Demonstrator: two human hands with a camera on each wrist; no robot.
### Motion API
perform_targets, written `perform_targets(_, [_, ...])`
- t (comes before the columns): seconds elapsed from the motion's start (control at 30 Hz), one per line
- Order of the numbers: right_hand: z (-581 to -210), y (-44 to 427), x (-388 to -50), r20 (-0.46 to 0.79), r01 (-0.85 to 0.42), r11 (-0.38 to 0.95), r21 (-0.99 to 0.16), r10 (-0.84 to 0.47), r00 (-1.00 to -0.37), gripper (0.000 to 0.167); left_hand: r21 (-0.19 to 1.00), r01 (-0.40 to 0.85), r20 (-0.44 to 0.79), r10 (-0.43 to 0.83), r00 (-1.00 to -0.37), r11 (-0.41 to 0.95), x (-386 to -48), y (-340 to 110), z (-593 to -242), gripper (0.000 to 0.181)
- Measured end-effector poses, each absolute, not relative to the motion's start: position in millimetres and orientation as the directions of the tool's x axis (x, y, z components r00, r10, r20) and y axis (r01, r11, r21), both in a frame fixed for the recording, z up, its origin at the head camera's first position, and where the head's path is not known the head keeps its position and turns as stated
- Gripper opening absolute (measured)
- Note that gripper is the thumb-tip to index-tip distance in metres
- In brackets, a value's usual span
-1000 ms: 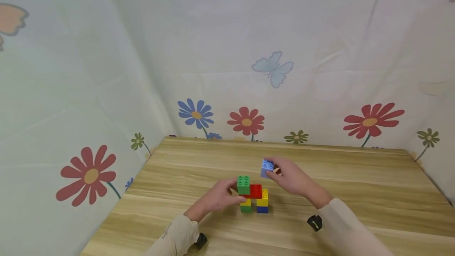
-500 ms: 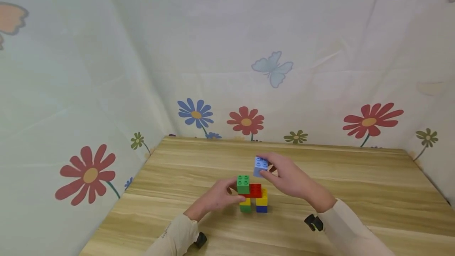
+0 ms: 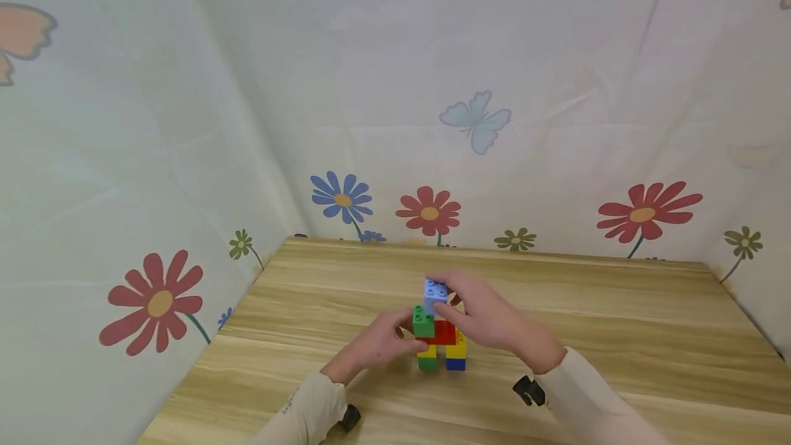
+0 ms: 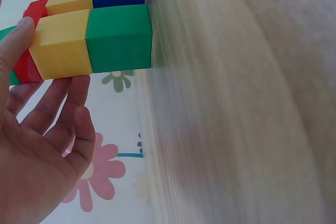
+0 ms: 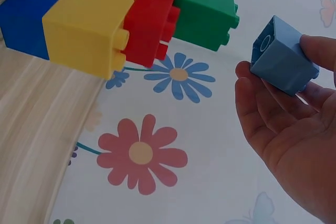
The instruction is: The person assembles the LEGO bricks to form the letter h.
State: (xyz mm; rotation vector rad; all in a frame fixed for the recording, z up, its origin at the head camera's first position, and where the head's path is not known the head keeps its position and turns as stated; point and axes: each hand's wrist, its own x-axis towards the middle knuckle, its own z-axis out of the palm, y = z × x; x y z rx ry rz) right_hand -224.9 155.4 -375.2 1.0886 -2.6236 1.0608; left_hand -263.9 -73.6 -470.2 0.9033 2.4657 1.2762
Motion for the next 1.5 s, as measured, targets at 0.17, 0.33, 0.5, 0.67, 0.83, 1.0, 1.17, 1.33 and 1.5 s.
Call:
perform_targets(0.17, [-379.7,149.1,-225.6,0.312,-0.647,0.496,-0.579,-0.599,-0.738,0.047,0.795,0.418,0.077,0.611,-0.788,0.439,-262.9,-74.9,-470.7,0.027])
perform_targets(0.33, [-383.1,146.3,-226.9,0.305,-0.649,0.488,-0.584,-0.609,-0.732,0.047,0.798,0.413,0.072,0.613,-0.787,0.438,-261.3,-74.6,-468.7,0.028])
perform_targets(0.5, [-386.1,143.9,-228.4,0.286,-0.638,0.503,-0.584,-0.608,-0.741,0.048,0.795,0.423,0.078,0.618,-0.783,0.435,-262.1,-74.0,-469.3,0.029])
perform_targets(0.67, [-389.3,142.0,-230.5,0.284,-0.639,0.512,-0.575,-0.607,-0.742,0.048,0.8,0.422,0.079,0.622,-0.779,0.426,-263.0,-73.8,-470.2,0.029])
perform_targets(0.83, [-391.8,141.4,-231.6,0.281,-0.634,0.517,-0.574,-0.603,-0.746,0.05,0.799,0.43,0.086,0.627,-0.774,0.421,-262.9,-73.1,-470.8,0.029])
perform_targets(1.0, [-390.1,139.9,-232.3,0.299,-0.651,0.518,-0.555,-0.606,-0.737,0.052,0.796,0.427,0.085,0.619,-0.781,0.429,-264.2,-73.2,-471.7,0.027])
perform_targets(1.17, [-388.8,138.3,-231.8,0.31,-0.659,0.519,-0.544,-0.606,-0.733,0.055,0.79,0.42,0.071,0.615,-0.785,0.446,-264.7,-73.5,-472.1,0.026])
perform_targets(1.33, [-389.0,137.3,-231.5,0.317,-0.663,0.53,-0.528,-0.602,-0.733,0.056,0.792,0.418,0.07,0.614,-0.786,0.445,-264.8,-73.6,-470.9,0.026])
perform_targets(1.5, [-388.9,137.0,-230.9,0.315,-0.667,0.538,-0.515,-0.605,-0.731,0.057,0.788,0.424,0.072,0.617,-0.784,0.446,-265.1,-73.3,-471.2,0.027])
